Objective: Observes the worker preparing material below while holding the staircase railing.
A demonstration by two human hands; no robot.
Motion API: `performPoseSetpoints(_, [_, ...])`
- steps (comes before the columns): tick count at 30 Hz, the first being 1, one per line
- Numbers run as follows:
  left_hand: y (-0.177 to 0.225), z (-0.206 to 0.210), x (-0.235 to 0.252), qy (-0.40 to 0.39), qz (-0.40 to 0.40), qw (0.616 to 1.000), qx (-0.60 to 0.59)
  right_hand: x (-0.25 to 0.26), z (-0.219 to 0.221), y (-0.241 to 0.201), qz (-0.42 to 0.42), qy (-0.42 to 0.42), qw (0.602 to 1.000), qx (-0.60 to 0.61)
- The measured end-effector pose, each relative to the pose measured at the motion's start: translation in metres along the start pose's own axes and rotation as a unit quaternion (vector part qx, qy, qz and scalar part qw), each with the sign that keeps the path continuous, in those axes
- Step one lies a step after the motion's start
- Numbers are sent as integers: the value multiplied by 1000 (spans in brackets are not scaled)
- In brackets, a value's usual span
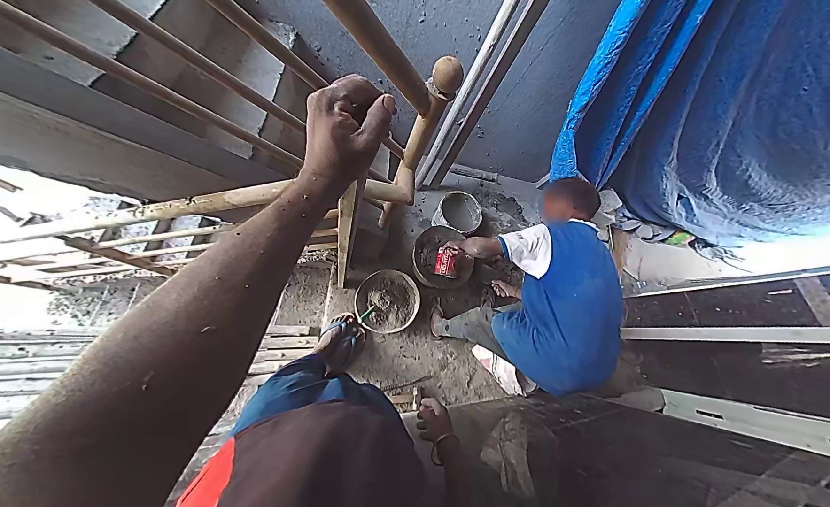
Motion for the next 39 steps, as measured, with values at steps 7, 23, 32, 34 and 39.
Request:
performPoseSetpoints(7, [0,0,1,3,3,1000,7,2,-3,3,7,7,1000,-1])
performPoseSetpoints(23, [0,3,2,0,0,1000,17,4,-2,7,19,13,999,30])
performPoseSetpoints(32, [1,2,1,2,3,1000,19,5,0,6,17,7,999,30])
performPoseSetpoints(34, [1,2,1,2,2,1000,13,4,1,5,22,10,999,30])
performPoseSetpoints(39, [1,2,1,6,3,1000,10,-2,0,1,16,8,1000,21])
Point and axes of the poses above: each hand's wrist, its own x-axis towards the middle knuckle, its own z-axis out of the palm, y = z × x, the point moved 6 cm from there along x, towards the middle knuckle, and after that the axes turned 14 degrees about -x, right-handed, at the moved point
